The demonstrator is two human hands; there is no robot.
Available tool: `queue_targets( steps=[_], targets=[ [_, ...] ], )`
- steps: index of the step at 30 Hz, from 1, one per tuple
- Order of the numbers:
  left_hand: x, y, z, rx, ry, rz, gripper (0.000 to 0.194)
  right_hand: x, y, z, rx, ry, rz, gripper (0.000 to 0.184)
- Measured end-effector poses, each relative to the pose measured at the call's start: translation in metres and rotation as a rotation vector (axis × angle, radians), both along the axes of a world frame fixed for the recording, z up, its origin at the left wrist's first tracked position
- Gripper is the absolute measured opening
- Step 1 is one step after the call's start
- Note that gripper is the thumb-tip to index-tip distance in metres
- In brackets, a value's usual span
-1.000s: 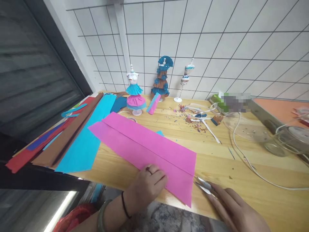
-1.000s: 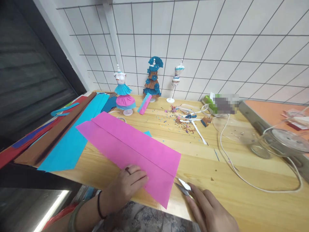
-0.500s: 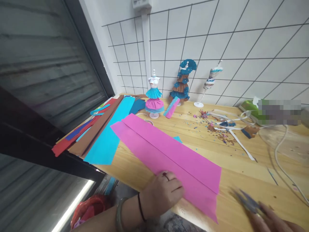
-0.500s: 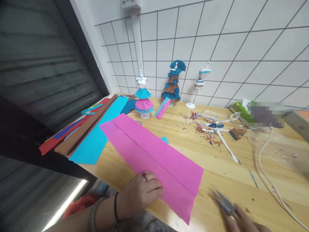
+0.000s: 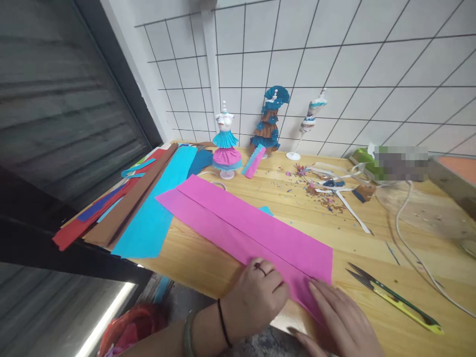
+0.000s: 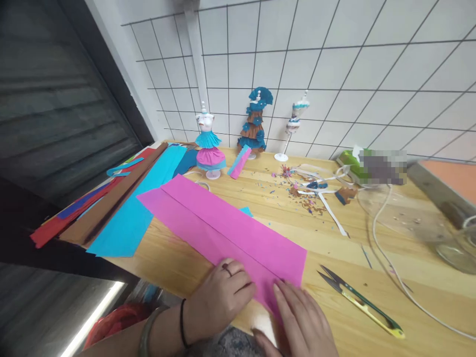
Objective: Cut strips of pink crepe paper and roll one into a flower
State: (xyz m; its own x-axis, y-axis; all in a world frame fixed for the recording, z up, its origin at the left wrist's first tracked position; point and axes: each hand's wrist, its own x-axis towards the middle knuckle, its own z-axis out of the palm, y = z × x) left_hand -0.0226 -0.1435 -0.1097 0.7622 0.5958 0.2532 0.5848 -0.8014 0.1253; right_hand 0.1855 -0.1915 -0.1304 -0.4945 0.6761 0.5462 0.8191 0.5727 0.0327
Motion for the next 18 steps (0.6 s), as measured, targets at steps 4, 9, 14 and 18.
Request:
queue_targets(
  steps=[4, 9, 14, 18],
  targets=[
    [0.007, 0.002, 0.004, -0.004, 0.020, -0.027, 0.007, 0.003, 0.005, -0.003, 0.030, 0.007, 0.069, 0.032],
    [-0.022, 0.019, 0.009, -0.078, 0.073, -0.041, 0.006, 0.011, -0.001, -0.006, -0.008, 0.036, 0.073, 0.026],
    [-0.081, 0.043, 0.006, -0.010, 0.028, 0.058, 0.018, 0.006, -0.005, -0.004, -0.020, 0.087, 0.095, 0.022],
    [-0.122, 0.056, -0.002, 0.055, -0.004, 0.096, 0.029, 0.007, -0.006, -0.007, -0.048, 0.132, 0.091, 0.021]
  ],
)
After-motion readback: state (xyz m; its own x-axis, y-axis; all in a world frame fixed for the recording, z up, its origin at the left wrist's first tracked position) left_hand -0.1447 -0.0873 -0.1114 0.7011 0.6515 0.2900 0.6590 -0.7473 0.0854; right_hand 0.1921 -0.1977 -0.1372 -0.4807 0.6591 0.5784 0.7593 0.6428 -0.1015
